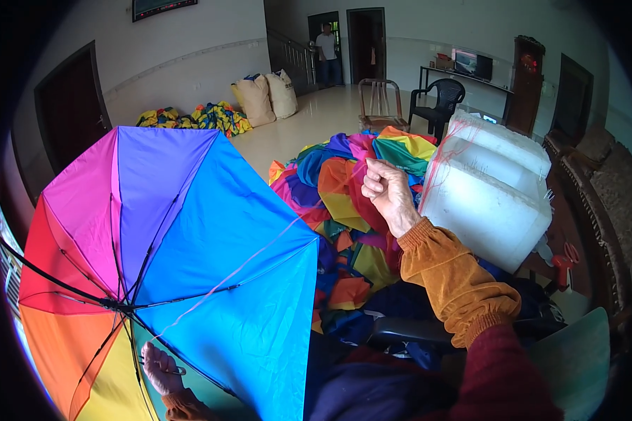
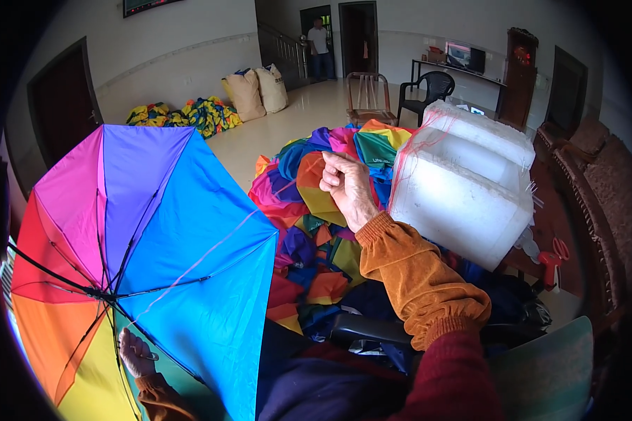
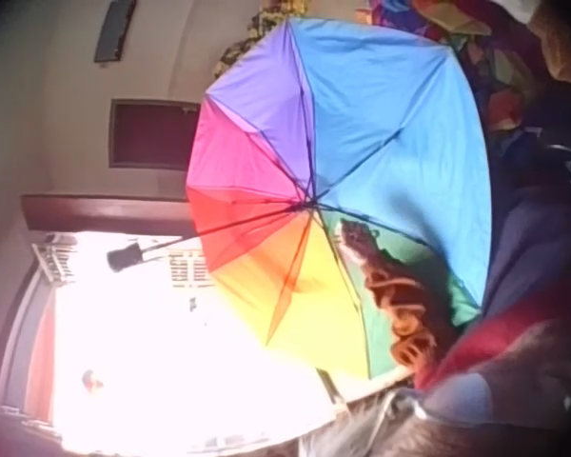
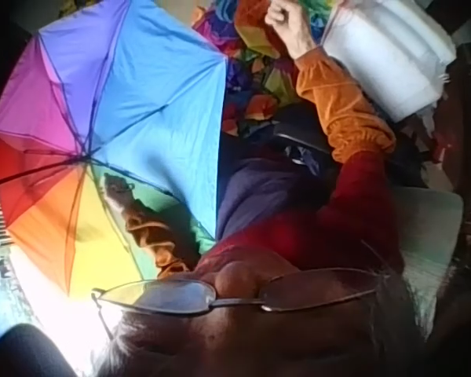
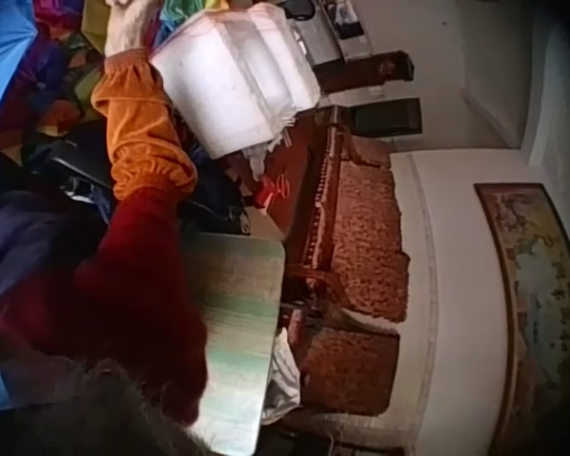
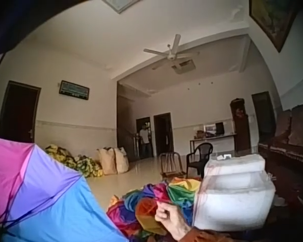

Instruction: Attaching umbrella fabric to metal ribs using a needle and thread.

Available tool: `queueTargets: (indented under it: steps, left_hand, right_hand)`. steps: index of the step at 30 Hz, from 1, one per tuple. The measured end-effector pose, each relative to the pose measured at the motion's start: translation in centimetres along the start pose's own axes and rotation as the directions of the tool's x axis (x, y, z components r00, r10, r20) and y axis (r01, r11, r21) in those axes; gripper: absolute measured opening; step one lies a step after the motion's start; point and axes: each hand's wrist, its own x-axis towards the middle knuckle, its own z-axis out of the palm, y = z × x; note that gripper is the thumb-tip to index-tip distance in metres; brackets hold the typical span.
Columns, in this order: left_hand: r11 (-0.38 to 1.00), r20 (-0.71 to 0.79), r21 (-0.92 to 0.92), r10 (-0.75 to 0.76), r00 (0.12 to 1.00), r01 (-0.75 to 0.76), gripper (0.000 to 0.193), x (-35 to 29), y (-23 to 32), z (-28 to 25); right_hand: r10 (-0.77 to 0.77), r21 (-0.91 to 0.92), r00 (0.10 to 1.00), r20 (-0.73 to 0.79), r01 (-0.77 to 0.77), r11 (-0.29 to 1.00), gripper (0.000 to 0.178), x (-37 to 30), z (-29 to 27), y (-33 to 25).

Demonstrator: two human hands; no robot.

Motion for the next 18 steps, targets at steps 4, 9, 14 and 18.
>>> queueTargets:
  steps: [4, 9, 14, 18]
  left_hand:
    - [0.851, 0.401, 0.474, 0.022, 0.916, -0.228, 0.009, -6.6, -1.3, 11.8]
    - [0.358, 0.941, 0.336, -0.17, 0.293, -0.871, 0.019, -15.1, -5.3, 21.3]
    - [0.286, 0.897, 0.442, -0.144, 0.418, -0.85, 0.028, -13.8, -6.7, 20.6]
    - [0.257, 0.863, 0.506, -0.156, 0.481, -0.823, 0.025, -12.7, -7.6, 19.0]
  right_hand:
    - [-0.097, -0.038, 0.995, -0.006, 0.097, 0.995, 0.01, 0.0, 0.2, -0.5]
    - [-0.131, -0.194, 0.99, -0.053, 0.118, 0.974, 0.007, 0.0, -0.4, 0.1]
    - [-0.089, -0.173, 0.996, 0.003, 0.088, 0.981, 0.007, 0.2, -1.5, 1.0]
    - [-0.057, -0.184, 0.998, 0.006, 0.057, 0.981, 0.007, 0.2, -1.8, 1.4]
